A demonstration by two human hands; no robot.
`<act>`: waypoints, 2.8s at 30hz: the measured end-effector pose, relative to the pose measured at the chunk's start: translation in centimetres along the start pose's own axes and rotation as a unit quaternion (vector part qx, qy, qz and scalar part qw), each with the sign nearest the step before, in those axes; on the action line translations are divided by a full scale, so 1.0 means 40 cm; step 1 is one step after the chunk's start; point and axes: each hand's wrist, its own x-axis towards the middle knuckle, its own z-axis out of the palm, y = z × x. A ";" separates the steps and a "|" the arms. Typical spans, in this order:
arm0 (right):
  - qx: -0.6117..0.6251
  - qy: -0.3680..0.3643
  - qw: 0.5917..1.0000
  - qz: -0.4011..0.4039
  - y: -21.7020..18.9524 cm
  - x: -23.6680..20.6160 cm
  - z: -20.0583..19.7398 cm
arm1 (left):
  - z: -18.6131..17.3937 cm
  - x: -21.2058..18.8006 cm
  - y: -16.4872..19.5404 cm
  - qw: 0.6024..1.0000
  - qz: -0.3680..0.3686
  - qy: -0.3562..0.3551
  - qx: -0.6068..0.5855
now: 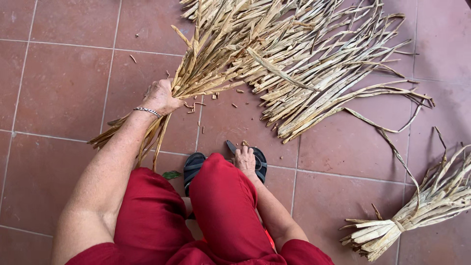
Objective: The person sits on a small stool and uses shears to trim the ends of bundles of dried plant stalks. They repeatedly gather stalks, cut them to a uniform length, and place the trimmed bundles on the floor.
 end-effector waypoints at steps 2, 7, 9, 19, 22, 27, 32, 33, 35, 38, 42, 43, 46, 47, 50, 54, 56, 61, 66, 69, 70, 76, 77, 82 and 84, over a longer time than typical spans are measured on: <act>0.013 -0.046 0.998 0.048 -0.002 -0.003 -0.003 | -0.004 0.007 -0.003 1.000 -0.010 0.008 0.018; -0.068 -0.053 0.996 0.013 0.012 -0.008 -0.006 | -0.012 0.003 -0.013 0.999 0.003 0.018 0.033; -0.050 -0.063 0.997 0.021 0.022 0.009 -0.010 | -0.015 -0.002 -0.012 0.999 0.009 0.018 0.043; 0.561 0.010 0.815 0.148 0.131 0.024 -0.110 | -0.022 -0.012 -0.012 0.998 -0.024 -0.024 0.047; 0.630 0.052 0.760 0.151 0.126 -0.027 -0.198 | -0.009 -0.009 -0.008 0.996 -0.009 -0.041 0.076; 0.502 0.186 0.845 -0.005 0.062 -0.025 -0.369 | 0.005 -0.025 0.025 0.992 0.000 -0.084 0.090; 0.422 0.169 0.889 0.053 0.006 0.013 -0.465 | 0.008 -0.039 0.058 0.986 0.010 -0.123 0.116; 0.409 0.181 0.893 0.051 0.000 0.023 -0.473 | 0.010 -0.039 0.062 0.985 0.012 -0.124 0.120; 0.352 0.166 0.917 0.085 -0.005 0.038 -0.486 | 0.016 -0.042 0.064 0.986 0.028 -0.115 0.121; 0.273 0.210 0.938 0.044 -0.011 0.039 -0.490 | 0.025 -0.046 0.061 0.984 0.033 -0.120 0.124; 0.213 0.224 0.951 0.025 -0.017 0.030 -0.487 | 0.025 -0.043 0.054 0.985 0.039 -0.119 0.119; 0.213 0.223 0.951 0.024 -0.018 0.029 -0.485 | 0.024 -0.042 0.053 0.985 0.038 -0.119 0.120; 0.211 0.221 0.952 0.021 -0.019 0.025 -0.483 | 0.023 -0.039 0.053 0.984 0.036 -0.125 0.123; 0.210 0.223 0.952 0.018 -0.019 0.025 -0.484 | 0.022 -0.039 0.053 0.983 0.035 -0.128 0.125; 0.205 0.223 0.953 0.014 -0.016 0.023 -0.488 | 0.021 -0.042 0.054 0.984 0.027 -0.126 0.121; 0.216 0.193 0.956 0.037 -0.014 0.018 -0.492 | 0.012 -0.044 0.054 0.984 0.022 -0.125 0.124; 0.216 0.202 0.955 0.027 -0.013 0.020 -0.491 | 0.011 -0.043 0.057 0.982 0.021 -0.129 0.137; 0.226 0.213 0.950 0.027 -0.010 0.031 -0.487 | 0.019 -0.053 0.069 0.982 0.028 -0.116 0.149; 0.254 0.208 0.944 0.031 -0.012 0.035 -0.493 | 0.021 -0.056 0.074 0.979 0.040 -0.110 0.168; 0.285 0.173 0.943 0.022 -0.008 0.026 -0.494 | 0.020 -0.052 0.071 0.977 0.028 -0.122 0.171; 0.292 0.170 0.941 0.014 -0.007 0.022 -0.491 | 0.020 -0.051 0.069 0.978 0.030 -0.119 0.167; 0.311 0.180 0.933 -0.009 0.001 0.005 -0.449 | 0.020 -0.048 0.061 0.979 0.028 -0.117 0.163; 0.322 0.183 0.929 -0.005 0.000 0.000 -0.440 | 0.020 -0.048 0.061 0.979 0.029 -0.116 0.166; 0.382 0.141 0.910 0.082 0.000 -0.032 -0.432 | 0.011 -0.047 0.058 0.981 0.013 -0.111 0.159; 0.409 0.147 0.895 0.098 0.000 -0.045 -0.443 | 0.009 -0.048 0.053 0.979 0.021 -0.102 0.173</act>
